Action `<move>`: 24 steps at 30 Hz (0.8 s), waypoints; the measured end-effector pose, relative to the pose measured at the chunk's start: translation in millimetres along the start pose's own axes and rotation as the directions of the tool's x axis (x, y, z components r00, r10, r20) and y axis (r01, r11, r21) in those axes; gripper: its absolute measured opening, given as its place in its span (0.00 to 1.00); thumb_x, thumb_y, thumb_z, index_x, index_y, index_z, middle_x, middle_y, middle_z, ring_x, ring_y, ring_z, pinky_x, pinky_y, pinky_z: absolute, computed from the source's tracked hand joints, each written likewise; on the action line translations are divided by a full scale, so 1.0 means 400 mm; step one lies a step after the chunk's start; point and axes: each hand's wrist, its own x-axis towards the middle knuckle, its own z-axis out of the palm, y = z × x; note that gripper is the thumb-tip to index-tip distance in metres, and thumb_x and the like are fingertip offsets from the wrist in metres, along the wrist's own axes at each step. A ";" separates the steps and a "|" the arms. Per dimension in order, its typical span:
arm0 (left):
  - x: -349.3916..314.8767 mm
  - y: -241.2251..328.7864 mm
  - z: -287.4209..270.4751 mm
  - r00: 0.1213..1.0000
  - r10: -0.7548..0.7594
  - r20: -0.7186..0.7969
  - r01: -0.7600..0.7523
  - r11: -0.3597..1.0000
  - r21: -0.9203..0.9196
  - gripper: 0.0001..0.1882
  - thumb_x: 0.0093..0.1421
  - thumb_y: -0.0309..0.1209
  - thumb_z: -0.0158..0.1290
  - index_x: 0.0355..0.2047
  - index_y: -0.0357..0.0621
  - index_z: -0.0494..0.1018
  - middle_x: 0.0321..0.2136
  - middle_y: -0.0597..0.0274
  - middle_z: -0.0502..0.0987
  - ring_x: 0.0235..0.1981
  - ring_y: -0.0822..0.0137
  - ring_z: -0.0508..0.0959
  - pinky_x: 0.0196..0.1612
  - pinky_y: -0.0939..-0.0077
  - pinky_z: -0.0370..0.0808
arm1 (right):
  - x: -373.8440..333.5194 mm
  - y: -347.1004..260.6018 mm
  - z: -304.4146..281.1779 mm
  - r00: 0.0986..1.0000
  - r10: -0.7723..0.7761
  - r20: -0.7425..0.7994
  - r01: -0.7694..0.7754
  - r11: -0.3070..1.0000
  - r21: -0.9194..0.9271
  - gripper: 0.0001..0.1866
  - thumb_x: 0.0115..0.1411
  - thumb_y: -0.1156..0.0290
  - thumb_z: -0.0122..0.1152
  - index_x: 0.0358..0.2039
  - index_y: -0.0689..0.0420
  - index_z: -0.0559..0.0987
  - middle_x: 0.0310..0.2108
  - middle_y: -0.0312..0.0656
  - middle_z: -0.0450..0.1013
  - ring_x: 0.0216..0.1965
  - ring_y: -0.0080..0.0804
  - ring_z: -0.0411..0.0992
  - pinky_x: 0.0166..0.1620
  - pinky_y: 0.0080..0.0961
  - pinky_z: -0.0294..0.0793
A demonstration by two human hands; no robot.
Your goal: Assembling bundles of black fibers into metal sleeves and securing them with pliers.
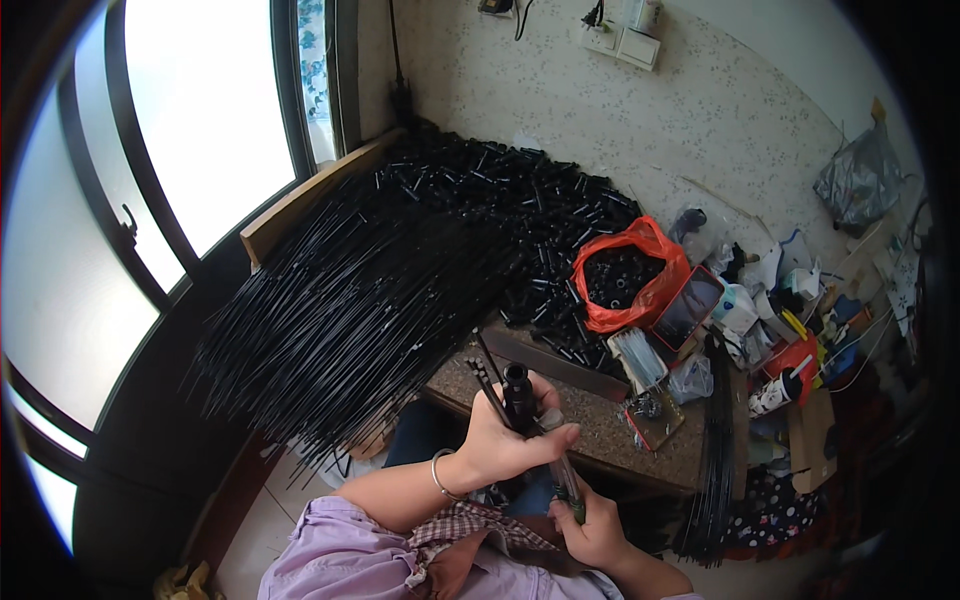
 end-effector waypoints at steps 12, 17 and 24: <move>0.002 0.004 -0.017 0.992 0.087 0.093 -0.092 0.995 0.050 0.18 0.35 0.31 0.67 0.21 0.42 0.67 0.16 0.75 0.66 0.18 0.83 0.63 0.20 0.88 0.59 | 0.008 0.023 0.008 0.936 -0.309 -0.167 0.269 0.937 -0.224 0.22 0.55 0.74 0.52 0.51 0.66 0.66 0.19 0.41 0.71 0.20 0.30 0.72 0.26 0.23 0.71; -0.006 -0.011 -0.004 0.995 0.079 0.060 -0.082 0.996 0.039 0.15 0.38 0.29 0.63 0.19 0.42 0.66 0.17 0.71 0.68 0.19 0.82 0.64 0.21 0.87 0.59 | -0.011 0.008 0.025 0.995 -0.079 -0.066 0.076 0.996 -0.034 0.24 0.54 0.77 0.53 0.53 0.62 0.63 0.40 0.53 0.71 0.41 0.46 0.72 0.40 0.27 0.72; 0.009 -0.001 -0.001 0.985 0.128 0.114 -0.142 0.981 0.133 0.13 0.42 0.27 0.62 0.27 0.39 0.69 0.16 0.73 0.66 0.18 0.83 0.64 0.21 0.88 0.59 | -0.009 0.027 -0.004 0.999 0.024 -0.038 -0.022 0.997 0.070 0.14 0.57 0.74 0.52 0.43 0.66 0.69 0.18 0.35 0.71 0.18 0.19 0.69 0.25 0.17 0.70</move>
